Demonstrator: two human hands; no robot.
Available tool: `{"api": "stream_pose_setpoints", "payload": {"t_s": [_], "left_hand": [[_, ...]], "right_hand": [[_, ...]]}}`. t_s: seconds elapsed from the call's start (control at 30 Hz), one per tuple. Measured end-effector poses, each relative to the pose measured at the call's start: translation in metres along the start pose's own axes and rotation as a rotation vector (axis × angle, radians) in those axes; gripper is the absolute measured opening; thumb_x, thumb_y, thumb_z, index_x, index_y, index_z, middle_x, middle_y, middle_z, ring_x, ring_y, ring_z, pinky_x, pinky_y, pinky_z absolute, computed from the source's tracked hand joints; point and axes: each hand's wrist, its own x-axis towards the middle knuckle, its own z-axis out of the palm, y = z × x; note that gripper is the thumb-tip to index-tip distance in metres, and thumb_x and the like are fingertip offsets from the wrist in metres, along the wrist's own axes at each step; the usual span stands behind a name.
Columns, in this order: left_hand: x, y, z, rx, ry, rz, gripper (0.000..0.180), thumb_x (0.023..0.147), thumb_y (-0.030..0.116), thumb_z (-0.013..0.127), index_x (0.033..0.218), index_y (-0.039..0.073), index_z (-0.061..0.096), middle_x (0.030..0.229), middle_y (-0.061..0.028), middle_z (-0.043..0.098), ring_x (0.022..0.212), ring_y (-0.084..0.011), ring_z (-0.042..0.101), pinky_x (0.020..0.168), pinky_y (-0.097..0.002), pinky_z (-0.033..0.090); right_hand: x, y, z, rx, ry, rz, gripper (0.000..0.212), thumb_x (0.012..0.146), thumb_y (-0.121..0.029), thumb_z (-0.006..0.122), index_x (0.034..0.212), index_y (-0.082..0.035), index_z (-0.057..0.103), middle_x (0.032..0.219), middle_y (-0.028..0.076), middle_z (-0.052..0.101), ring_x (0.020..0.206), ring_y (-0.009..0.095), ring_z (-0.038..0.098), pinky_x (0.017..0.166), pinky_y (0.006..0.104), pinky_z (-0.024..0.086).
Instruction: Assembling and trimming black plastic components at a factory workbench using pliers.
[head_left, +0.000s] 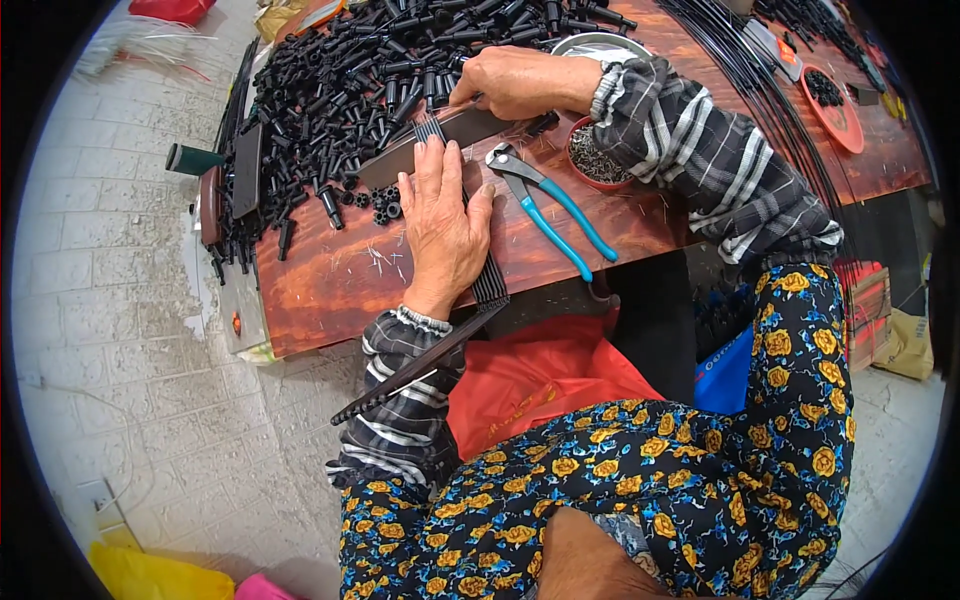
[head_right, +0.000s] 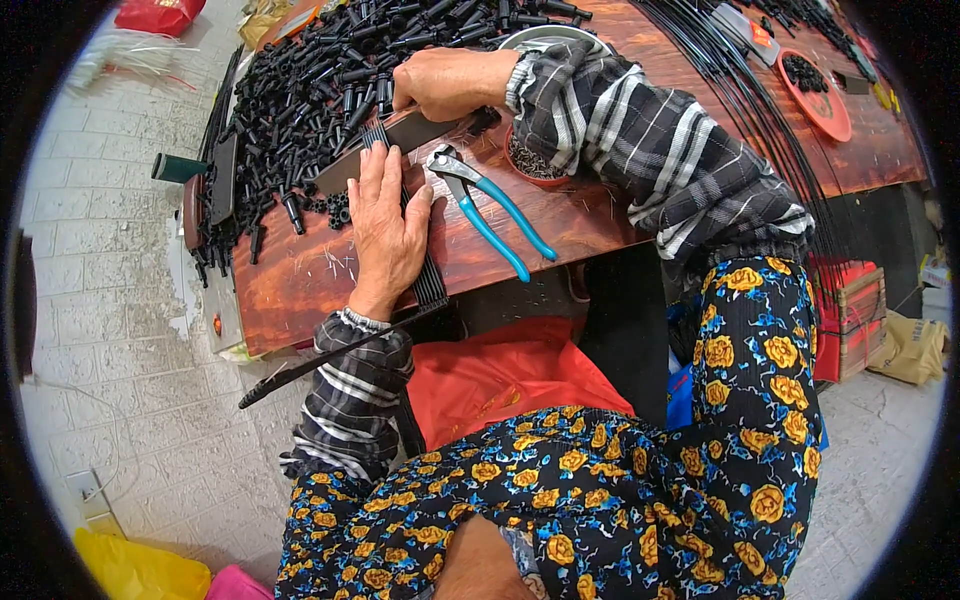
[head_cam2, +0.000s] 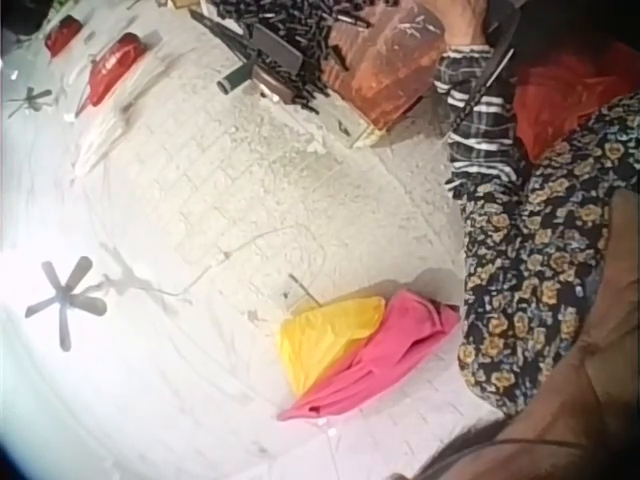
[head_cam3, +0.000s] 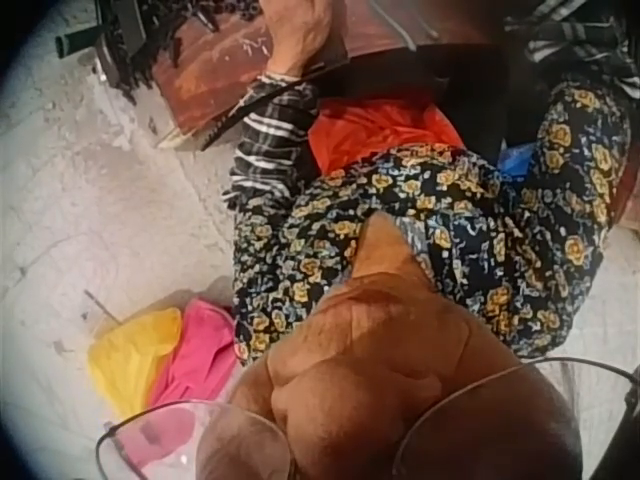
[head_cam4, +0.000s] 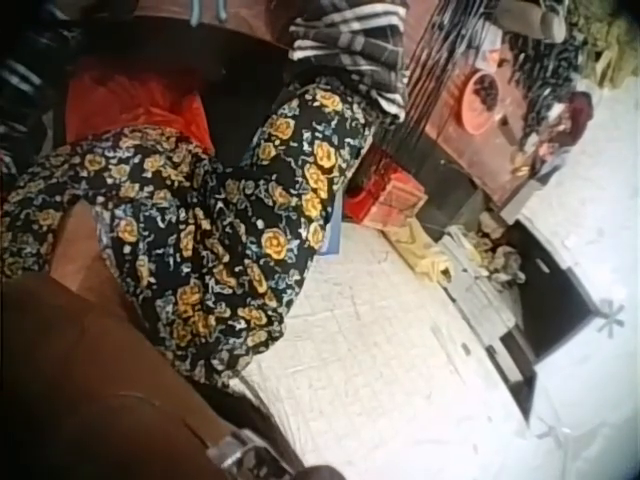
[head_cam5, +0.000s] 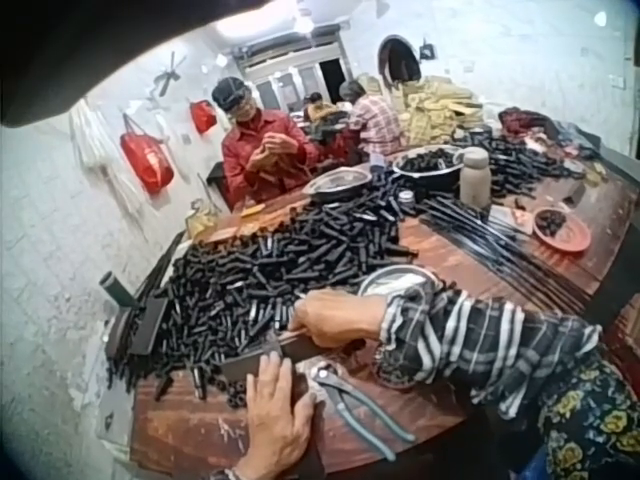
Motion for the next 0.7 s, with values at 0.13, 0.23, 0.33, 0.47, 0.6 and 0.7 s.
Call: {"api": "stream_pose_setpoints", "payload": {"t_s": [0.13, 0.23, 0.33, 0.47, 0.6, 0.7], "left_hand": [[0.0, -0.001, 0.001, 0.006, 0.0, -0.001, 0.057, 0.087, 0.023, 0.056, 0.136, -0.002, 0.041, 0.145, -0.0208, 0.035, 0.138, -0.0362, 0.027, 0.112, -0.0529, 0.015], [0.0, 0.0, 0.001, 0.002, -0.003, 0.004, 0.057, 0.087, 0.022, 0.056, 0.136, -0.002, 0.041, 0.145, -0.0208, 0.034, 0.138, -0.0363, 0.027, 0.112, -0.0532, 0.015], [0.001, 0.0, 0.0, -0.003, 0.001, -0.004, 0.056, 0.087, 0.022, 0.056, 0.136, -0.002, 0.041, 0.145, -0.0209, 0.034, 0.138, -0.0363, 0.027, 0.112, -0.0532, 0.015], [0.001, 0.0, 0.001, -0.003, 0.0, 0.001, 0.057, 0.087, 0.022, 0.057, 0.136, -0.003, 0.041, 0.145, -0.0207, 0.034, 0.138, -0.0362, 0.027, 0.112, -0.0531, 0.015], [0.0, -0.001, 0.001, -0.005, 0.001, 0.003, 0.057, 0.087, 0.022, 0.057, 0.136, -0.003, 0.041, 0.145, -0.0205, 0.034, 0.138, -0.036, 0.027, 0.112, -0.053, 0.015], [0.0, 0.0, 0.0, -0.009, -0.001, -0.004, 0.057, 0.087, 0.022, 0.057, 0.136, -0.003, 0.041, 0.145, -0.0206, 0.034, 0.138, -0.0359, 0.026, 0.112, -0.0531, 0.015]], "right_hand": [[0.003, 0.001, -0.001, -0.002, -0.015, 0.019, 0.035, 0.079, -0.001, 0.06, 0.11, -0.014, 0.069, 0.088, 0.017, 0.068, 0.083, 0.033, 0.065, 0.072, 0.0398, 0.051], [0.003, 0.0, -0.003, -0.022, 0.014, 0.028, 0.033, 0.08, -0.003, 0.061, 0.109, -0.015, 0.069, 0.087, 0.016, 0.069, 0.083, 0.032, 0.066, 0.072, 0.0395, 0.051], [0.005, -0.004, -0.01, -0.051, -0.055, 0.07, 0.031, 0.08, -0.005, 0.061, 0.108, -0.017, 0.07, 0.087, 0.015, 0.069, 0.084, 0.031, 0.066, 0.072, 0.0392, 0.051], [0.009, 0.0, -0.011, -0.049, -0.061, 0.061, 0.031, 0.08, -0.006, 0.06, 0.106, -0.018, 0.071, 0.087, 0.014, 0.069, 0.084, 0.031, 0.066, 0.071, 0.0387, 0.051], [0.01, 0.005, -0.009, -0.034, -0.045, 0.04, 0.033, 0.079, -0.002, 0.058, 0.105, -0.017, 0.071, 0.087, 0.014, 0.069, 0.084, 0.03, 0.066, 0.071, 0.0382, 0.051], [0.01, 0.006, -0.01, -0.009, -0.038, 0.034, 0.036, 0.077, 0.001, 0.056, 0.105, -0.017, 0.071, 0.087, 0.015, 0.069, 0.083, 0.031, 0.066, 0.071, 0.0381, 0.051]]}}
